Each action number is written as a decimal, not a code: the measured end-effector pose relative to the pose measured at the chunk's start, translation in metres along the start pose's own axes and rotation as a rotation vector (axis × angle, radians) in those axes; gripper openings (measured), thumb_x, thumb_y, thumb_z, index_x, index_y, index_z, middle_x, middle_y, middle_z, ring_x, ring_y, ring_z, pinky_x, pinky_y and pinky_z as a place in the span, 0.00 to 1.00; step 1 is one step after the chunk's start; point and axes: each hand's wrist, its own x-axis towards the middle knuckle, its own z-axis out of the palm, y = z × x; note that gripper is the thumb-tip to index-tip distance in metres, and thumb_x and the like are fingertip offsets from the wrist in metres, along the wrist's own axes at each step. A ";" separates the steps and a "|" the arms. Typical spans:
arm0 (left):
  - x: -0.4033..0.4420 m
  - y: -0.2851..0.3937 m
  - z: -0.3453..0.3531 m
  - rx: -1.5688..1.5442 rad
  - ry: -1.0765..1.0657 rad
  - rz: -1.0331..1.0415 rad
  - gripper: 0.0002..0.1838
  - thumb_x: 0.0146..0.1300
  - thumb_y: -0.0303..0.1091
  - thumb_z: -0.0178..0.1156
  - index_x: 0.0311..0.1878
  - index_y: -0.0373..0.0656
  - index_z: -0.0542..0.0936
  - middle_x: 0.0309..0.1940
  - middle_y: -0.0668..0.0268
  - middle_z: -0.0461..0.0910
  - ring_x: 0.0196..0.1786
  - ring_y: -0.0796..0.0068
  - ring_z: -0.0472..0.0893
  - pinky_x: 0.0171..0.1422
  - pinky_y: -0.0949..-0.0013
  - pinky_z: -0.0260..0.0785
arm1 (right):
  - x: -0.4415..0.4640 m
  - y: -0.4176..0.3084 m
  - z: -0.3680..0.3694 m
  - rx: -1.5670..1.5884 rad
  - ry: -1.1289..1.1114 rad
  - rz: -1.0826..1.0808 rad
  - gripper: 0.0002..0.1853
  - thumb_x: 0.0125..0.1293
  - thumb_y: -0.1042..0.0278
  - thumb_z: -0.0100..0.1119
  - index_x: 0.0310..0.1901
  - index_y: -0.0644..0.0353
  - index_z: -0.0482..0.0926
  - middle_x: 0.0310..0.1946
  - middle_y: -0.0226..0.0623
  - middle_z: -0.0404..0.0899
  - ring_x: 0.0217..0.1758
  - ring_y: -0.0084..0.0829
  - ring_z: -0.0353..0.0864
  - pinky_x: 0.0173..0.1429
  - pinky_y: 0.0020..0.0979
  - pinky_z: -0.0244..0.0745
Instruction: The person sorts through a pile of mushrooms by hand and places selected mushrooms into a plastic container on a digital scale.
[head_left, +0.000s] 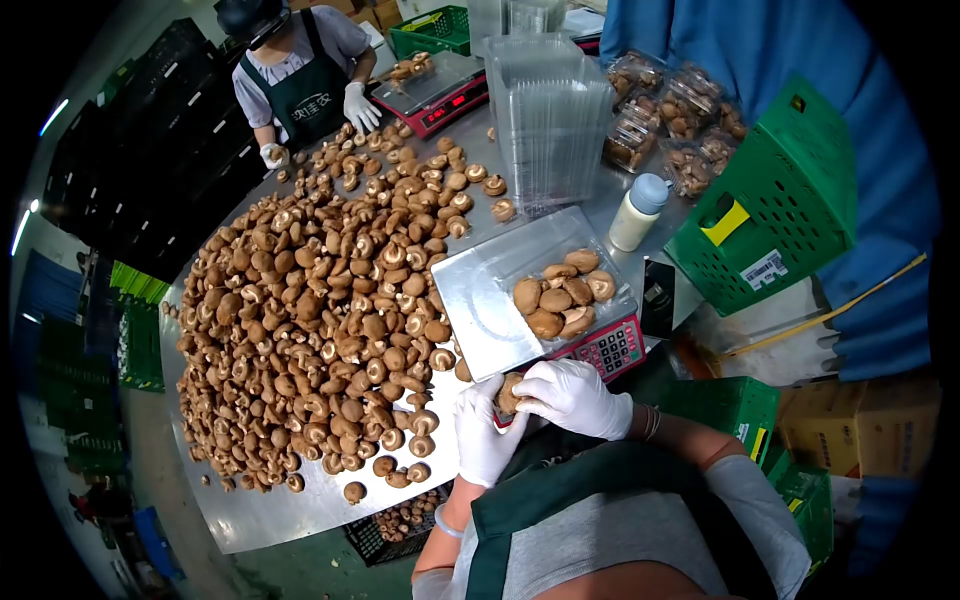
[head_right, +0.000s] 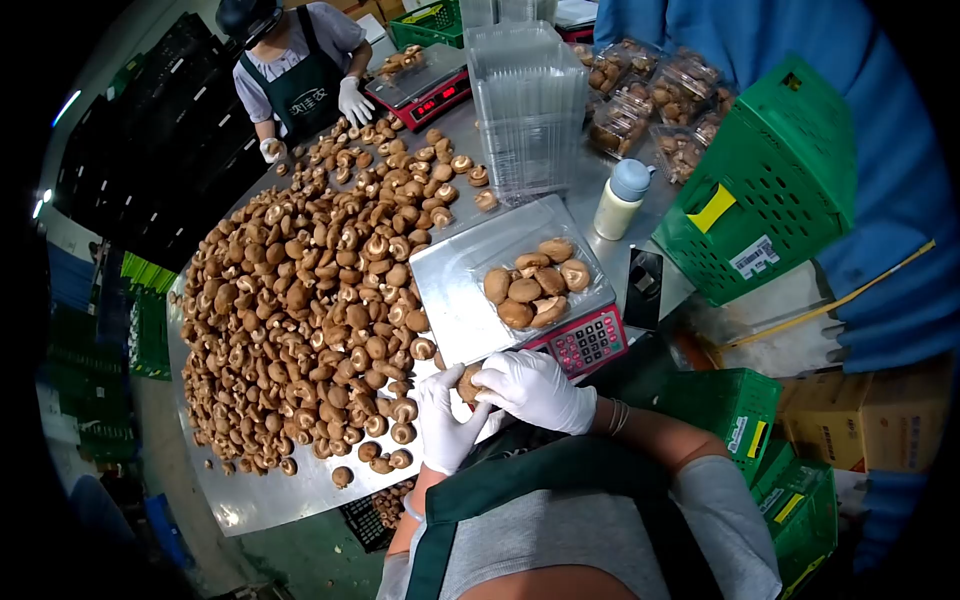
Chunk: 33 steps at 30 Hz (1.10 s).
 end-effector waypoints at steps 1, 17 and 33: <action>-0.001 -0.002 0.001 0.007 0.001 -0.002 0.32 0.45 0.29 0.70 0.56 0.42 0.70 0.43 0.57 0.74 0.46 0.57 0.73 0.53 0.59 0.63 | -0.001 0.001 0.004 -0.016 -0.029 -0.007 0.10 0.54 0.65 0.65 0.37 0.57 0.78 0.31 0.34 0.76 0.32 0.34 0.80 0.35 0.32 0.74; 0.003 -0.004 0.022 -0.643 -0.201 -0.260 0.33 0.51 0.22 0.66 0.63 0.38 0.67 0.52 0.59 0.73 0.57 0.67 0.73 0.63 0.67 0.64 | -0.031 0.026 -0.056 0.020 -0.103 0.131 0.04 0.59 0.68 0.58 0.34 0.56 0.79 0.34 0.32 0.79 0.34 0.33 0.80 0.37 0.30 0.75; 0.009 -0.006 0.034 -1.046 -0.417 -0.359 0.30 0.58 0.24 0.63 0.63 0.40 0.65 0.61 0.62 0.68 0.63 0.72 0.68 0.68 0.68 0.59 | -0.053 0.062 -0.085 -0.059 -0.092 0.483 0.05 0.59 0.71 0.56 0.37 0.56 0.77 0.32 0.41 0.79 0.37 0.43 0.81 0.39 0.37 0.76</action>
